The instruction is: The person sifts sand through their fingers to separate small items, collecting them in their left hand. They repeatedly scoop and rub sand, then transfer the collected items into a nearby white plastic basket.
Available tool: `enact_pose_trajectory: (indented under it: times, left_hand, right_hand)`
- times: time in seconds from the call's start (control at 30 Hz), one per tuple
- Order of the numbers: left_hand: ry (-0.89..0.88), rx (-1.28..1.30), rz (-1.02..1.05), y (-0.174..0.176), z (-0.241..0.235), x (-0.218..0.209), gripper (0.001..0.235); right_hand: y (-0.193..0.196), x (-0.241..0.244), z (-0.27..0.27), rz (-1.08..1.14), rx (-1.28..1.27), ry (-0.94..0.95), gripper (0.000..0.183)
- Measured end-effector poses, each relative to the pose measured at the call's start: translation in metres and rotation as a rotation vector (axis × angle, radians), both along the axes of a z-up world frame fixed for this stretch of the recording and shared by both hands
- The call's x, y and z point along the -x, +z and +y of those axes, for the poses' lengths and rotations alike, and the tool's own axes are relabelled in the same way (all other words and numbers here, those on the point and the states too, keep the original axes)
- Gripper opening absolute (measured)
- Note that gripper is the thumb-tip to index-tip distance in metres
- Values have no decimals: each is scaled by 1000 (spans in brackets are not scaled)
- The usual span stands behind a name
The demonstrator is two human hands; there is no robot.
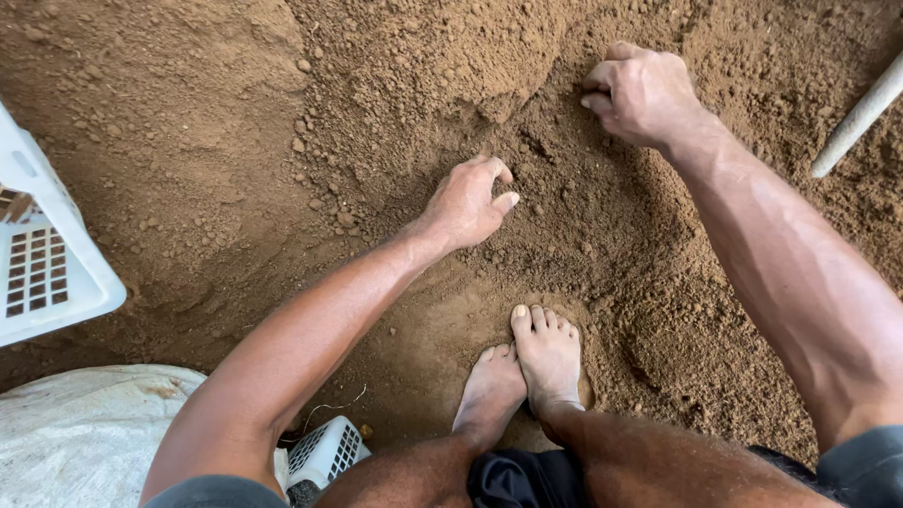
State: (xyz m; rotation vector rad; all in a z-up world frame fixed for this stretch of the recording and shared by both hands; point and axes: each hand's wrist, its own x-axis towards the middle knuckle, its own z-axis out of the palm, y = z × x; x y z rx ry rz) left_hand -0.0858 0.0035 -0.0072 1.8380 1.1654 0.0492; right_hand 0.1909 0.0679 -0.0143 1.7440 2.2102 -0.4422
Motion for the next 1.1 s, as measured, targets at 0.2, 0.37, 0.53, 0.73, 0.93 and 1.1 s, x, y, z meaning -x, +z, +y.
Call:
enact_pose_trajectory:
  times: [0.2,0.37,0.53,0.73,0.93,1.1]
  left_hand:
    - [75,230,68,19,7,-9,30]
    - [91,263,73,37,11,-12,28]
    - [97,179,10,31,10,-11,24]
    - [74,131,-88,8,11,-8,15]
    - [77,125,-39,17,11,-9,15]
    - [74,86,-46,24,7,-2,14]
  right_hand:
    - [5,-4,-12,367,-98,-142,10]
    - [44,-22,-47,803,38,-506,7]
    - [79,-17,-92,915,237,-699,8]
    - [46,-4,-153,777,82,-589,7]
    - [15,15,-128,385,-336,-7,12]
    - [16,33,-109,52,-227,134,24]
